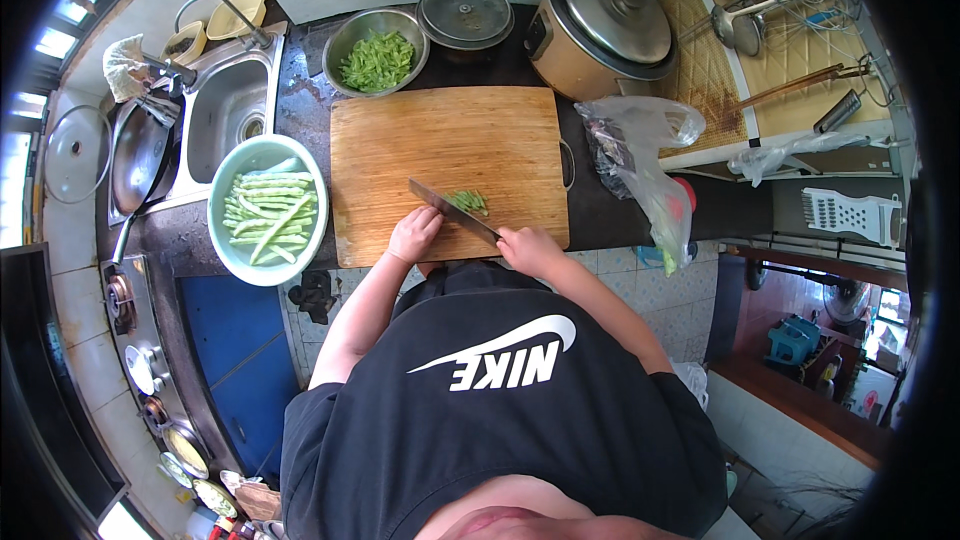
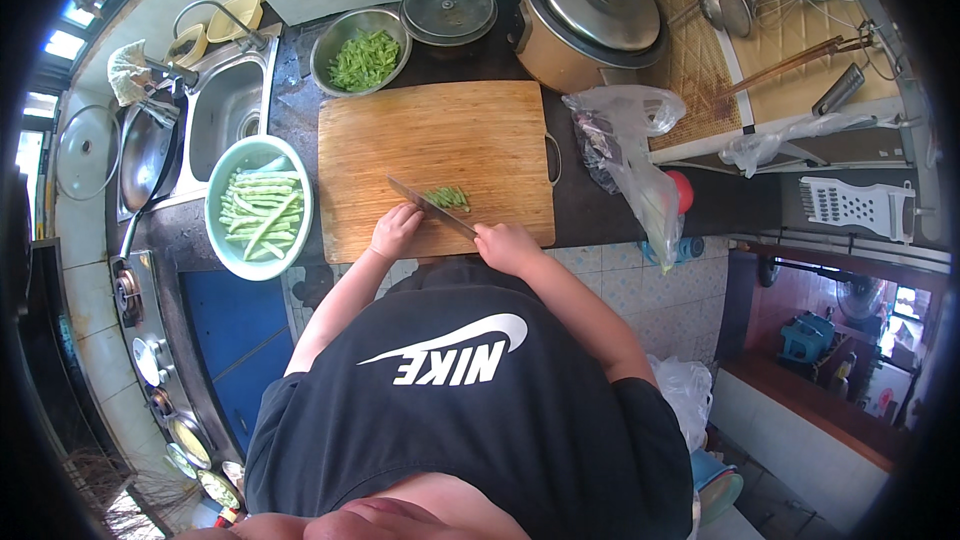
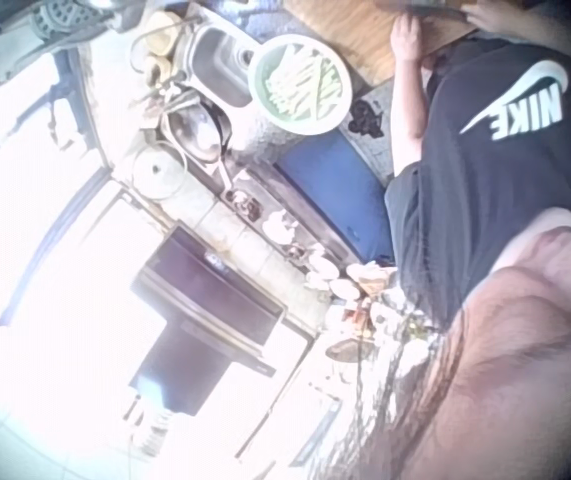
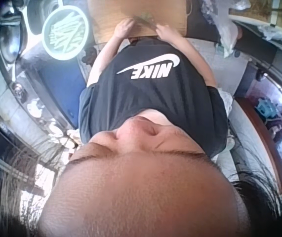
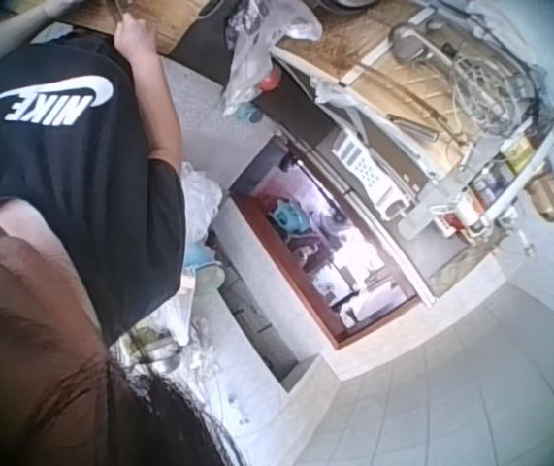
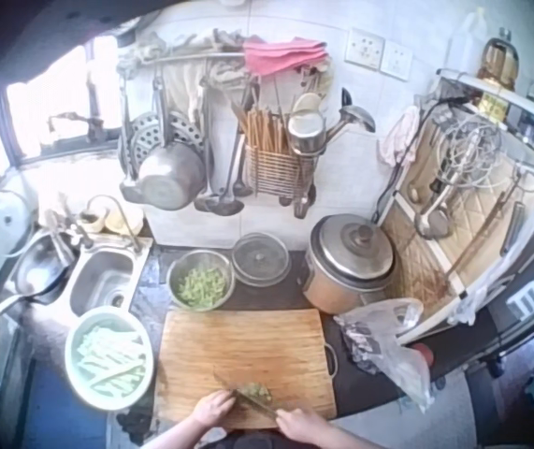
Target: The person slices green beans on a wooden cutting board using a knife. Sliced pieces are transferred into a metal bowl. The person repeats the slicing and transferring process multiple times.
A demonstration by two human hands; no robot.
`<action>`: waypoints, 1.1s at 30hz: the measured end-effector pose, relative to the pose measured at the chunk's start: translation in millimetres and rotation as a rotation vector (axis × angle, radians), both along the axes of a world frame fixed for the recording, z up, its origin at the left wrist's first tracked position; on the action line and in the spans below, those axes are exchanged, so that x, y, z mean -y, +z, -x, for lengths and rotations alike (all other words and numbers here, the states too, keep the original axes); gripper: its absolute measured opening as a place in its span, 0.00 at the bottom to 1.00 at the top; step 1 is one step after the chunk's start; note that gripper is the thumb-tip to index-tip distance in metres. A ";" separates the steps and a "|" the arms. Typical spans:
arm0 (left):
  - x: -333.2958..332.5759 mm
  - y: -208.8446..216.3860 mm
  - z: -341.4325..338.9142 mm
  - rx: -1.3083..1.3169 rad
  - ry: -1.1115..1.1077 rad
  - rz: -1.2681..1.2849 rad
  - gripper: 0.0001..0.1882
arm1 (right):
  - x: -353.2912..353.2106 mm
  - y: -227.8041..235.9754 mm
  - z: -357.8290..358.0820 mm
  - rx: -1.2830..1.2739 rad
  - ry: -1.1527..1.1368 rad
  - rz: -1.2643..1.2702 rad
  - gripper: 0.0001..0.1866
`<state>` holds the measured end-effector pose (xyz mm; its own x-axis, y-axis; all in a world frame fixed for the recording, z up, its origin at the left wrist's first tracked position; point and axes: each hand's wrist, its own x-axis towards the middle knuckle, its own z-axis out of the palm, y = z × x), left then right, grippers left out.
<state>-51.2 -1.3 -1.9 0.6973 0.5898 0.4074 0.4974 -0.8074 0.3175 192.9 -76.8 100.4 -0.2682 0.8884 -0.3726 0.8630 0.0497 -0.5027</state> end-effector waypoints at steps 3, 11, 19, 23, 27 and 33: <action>-1.4 -0.2 -0.3 0.007 -0.013 0.000 0.12 | -2.0 0.6 -0.7 -0.022 -0.025 0.050 0.12; -2.5 0.4 0.0 0.003 -0.036 0.008 0.12 | -12.6 -3.2 5.7 -0.011 -0.030 0.095 0.13; -2.2 6.0 -2.1 0.049 -0.045 0.048 0.12 | -28.8 -16.2 23.5 -0.093 -0.136 -0.006 0.13; -5.0 10.3 -2.4 0.141 -0.018 0.004 0.12 | -23.5 -6.7 5.8 -0.092 -0.176 0.028 0.13; -0.1 16.9 5.8 0.245 0.154 -0.036 0.15 | -12.3 0.9 -4.9 0.108 -0.052 -0.148 0.11; 12.7 55.1 23.3 0.419 0.568 0.007 0.10 | -3.9 6.1 -20.9 0.261 -0.005 -0.598 0.17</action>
<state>-74.5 -14.1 53.2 0.0660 0.8197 0.5690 0.6757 -0.4563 0.5790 213.9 -72.9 106.4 -0.2313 0.9636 0.1343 0.9540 0.2517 -0.1631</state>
